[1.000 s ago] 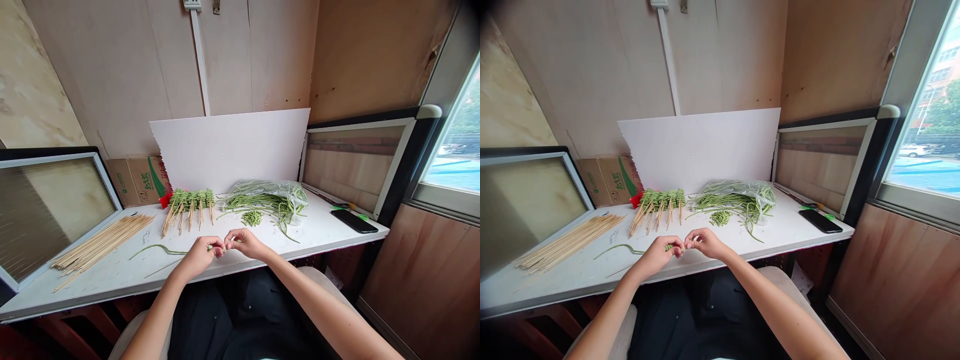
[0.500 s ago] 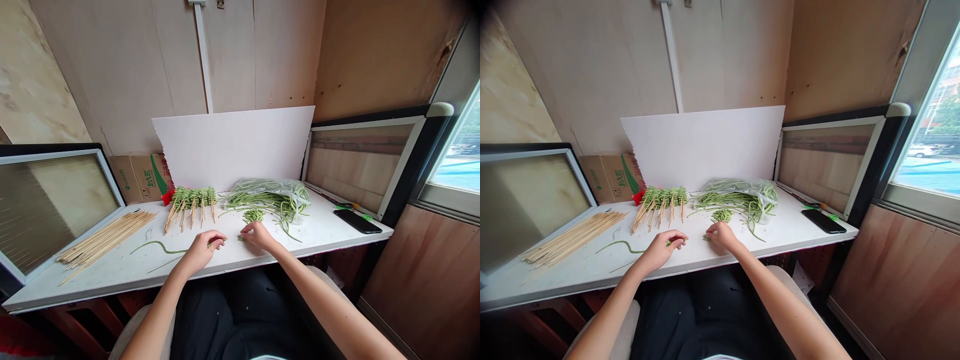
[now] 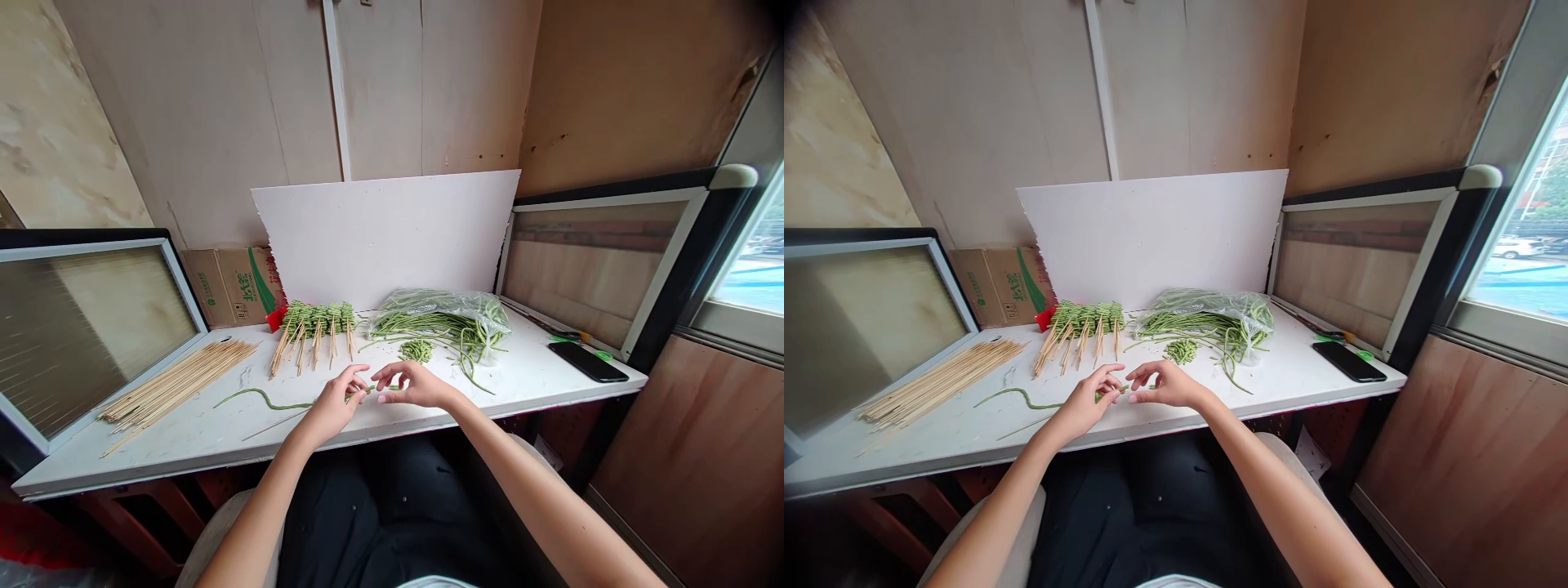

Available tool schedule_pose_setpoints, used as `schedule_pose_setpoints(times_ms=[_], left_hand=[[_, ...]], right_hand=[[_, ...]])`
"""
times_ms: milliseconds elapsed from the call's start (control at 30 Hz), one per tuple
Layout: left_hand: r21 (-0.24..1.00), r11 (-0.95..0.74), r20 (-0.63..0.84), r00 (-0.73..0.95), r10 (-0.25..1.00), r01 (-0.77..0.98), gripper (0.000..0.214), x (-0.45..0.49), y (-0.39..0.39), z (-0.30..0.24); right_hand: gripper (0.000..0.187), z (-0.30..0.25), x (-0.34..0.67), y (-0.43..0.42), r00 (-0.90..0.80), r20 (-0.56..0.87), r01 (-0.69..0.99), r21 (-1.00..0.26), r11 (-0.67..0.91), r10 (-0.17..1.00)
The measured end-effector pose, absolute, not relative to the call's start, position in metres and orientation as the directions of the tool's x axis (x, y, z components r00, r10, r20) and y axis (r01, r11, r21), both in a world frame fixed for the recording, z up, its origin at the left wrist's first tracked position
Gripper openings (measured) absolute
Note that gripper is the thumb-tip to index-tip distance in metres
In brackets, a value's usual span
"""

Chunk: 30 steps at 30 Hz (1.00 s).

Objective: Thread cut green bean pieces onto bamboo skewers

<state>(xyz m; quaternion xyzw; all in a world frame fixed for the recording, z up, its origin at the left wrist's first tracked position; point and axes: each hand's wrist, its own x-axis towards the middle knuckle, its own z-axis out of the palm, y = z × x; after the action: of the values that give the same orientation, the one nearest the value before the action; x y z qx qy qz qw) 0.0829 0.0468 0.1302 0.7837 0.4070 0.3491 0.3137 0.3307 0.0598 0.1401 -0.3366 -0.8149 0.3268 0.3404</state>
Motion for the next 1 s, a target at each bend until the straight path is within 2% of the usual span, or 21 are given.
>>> schedule_pose_setpoints(times_ms=[100,233,433,767,1000], left_hand=[[0.791,-0.465,0.287,0.43,0.856,0.397,0.056,0.084,0.047,0.128],[0.795,-0.457,0.269,0.444,0.855,0.398,0.051,0.084,0.048,0.127],[0.711,-0.461,0.32,0.34,0.884,0.531,0.026,0.08,0.054,0.127],[0.68,-0.581,0.422,0.409,0.809,0.447,0.02,0.087,0.046,0.134],[0.656,-0.614,0.442,0.436,0.784,0.439,0.015,0.087,0.05,0.132]], right_hand=[[0.041,0.142,0.318,0.05,-0.539,0.393,0.33,-0.716,0.616,0.745],[0.025,0.134,0.313,0.051,-0.48,0.488,0.357,-0.651,0.67,0.729],[0.024,0.134,0.32,0.057,-0.399,0.545,0.402,-0.619,0.675,0.737],[0.028,0.126,0.31,0.058,-0.375,0.632,0.334,-0.591,0.734,0.679],[0.012,0.129,0.305,0.052,-0.406,0.672,0.34,-0.518,0.785,0.619]])
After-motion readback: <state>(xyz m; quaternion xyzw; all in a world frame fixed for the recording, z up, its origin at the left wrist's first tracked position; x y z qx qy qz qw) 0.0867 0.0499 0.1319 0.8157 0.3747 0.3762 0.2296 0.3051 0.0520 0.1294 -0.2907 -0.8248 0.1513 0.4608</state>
